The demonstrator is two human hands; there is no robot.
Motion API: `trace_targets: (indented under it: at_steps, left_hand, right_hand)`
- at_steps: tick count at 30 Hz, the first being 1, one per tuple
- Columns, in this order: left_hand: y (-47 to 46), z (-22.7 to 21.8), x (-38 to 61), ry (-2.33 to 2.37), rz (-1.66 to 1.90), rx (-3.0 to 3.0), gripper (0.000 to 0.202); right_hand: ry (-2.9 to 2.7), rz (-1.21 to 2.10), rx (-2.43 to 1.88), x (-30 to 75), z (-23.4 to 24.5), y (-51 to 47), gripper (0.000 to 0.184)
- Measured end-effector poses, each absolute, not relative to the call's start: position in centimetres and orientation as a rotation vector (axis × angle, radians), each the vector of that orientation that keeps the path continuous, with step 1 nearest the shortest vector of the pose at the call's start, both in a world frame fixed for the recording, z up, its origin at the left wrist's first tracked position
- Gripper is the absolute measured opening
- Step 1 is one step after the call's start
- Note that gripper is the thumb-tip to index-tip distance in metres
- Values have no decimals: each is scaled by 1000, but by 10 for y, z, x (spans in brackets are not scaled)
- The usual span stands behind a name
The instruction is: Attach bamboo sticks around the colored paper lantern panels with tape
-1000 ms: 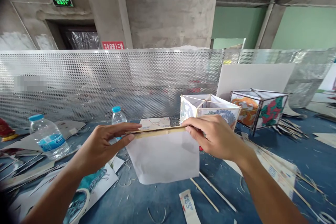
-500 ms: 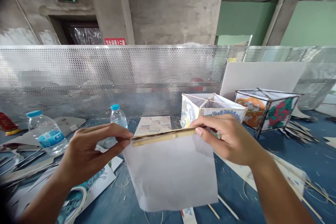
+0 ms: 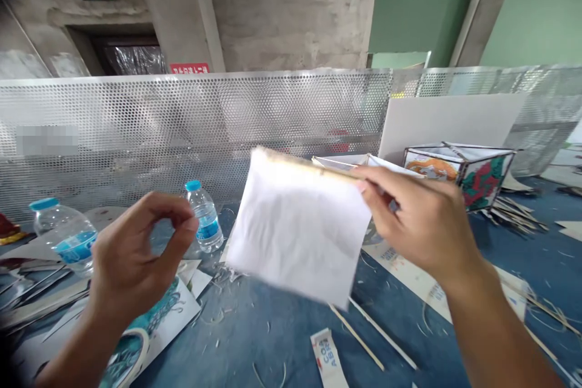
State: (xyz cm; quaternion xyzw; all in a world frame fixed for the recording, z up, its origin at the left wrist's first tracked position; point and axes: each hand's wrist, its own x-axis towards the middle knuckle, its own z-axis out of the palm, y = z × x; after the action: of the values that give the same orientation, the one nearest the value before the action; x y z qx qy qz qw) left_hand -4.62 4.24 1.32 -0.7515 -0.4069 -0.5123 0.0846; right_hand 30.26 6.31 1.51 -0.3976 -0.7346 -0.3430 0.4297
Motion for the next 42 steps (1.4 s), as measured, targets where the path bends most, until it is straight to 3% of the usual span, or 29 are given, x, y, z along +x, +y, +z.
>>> trace_targets:
  at_steps: [2, 5, 7, 9, 12, 19, 24, 28, 32, 37, 40, 42]
  left_hand:
    - [43, 13, -42, -1318, -1653, -2586, 5]
    - [41, 9, -21, -1406, -2133, -3023, 30]
    - [38, 3, -4, -1470, -2654, -2947, 37]
    - [35, -5, 8, -1586, -3034, -2684, 32]
    - [30, -21, 10, -1827, -3139, -2495, 29]
    - [13, -57, -17, -2559, -2835, -2400, 37]
    - [1, -83, -53, -2844, -2417, -2636, 41]
    - [-2, -87, -82, -2881, -2222, -2764, 38]
    - [-2, -56, -97, -2490, -2088, -2914, 27]
    - [-12, -17, -101, -1860, -1309, -2810, 18]
    - [-19, -34, -95, -1411, -983, -2663, 6]
    - [-23, -61, -92, -1108, -810, -2637, 16]
  right_hand:
    - [-1677, -1019, -1044, 298, 14, 60, 23]
    - [-1577, -1080, -1013, 272, 9, 45, 24]
    - [-1686, -1121, -803, 248, 1, 28, 25]
    - [-1874, -1102, -587, 230, -11, 12, 25]
    - [-1994, -1061, -419, 216, -33, -2, 25]
    - [-2107, -1003, -309, 189, -74, -13, 25]
    - [-2281, -445, -777, 222, -100, -18, 69]
    - [-2244, -68, -1526, 284, -122, 21, 40]
    - [-2110, -54, -1710, 316, -139, 62, 38]
    - [-2066, 26, -1775, 320, -151, 65, 40]
    - [-2095, 85, -1781, 319, -154, 58, 40]
    - [-2113, 111, -1784, 320, -154, 56, 41]
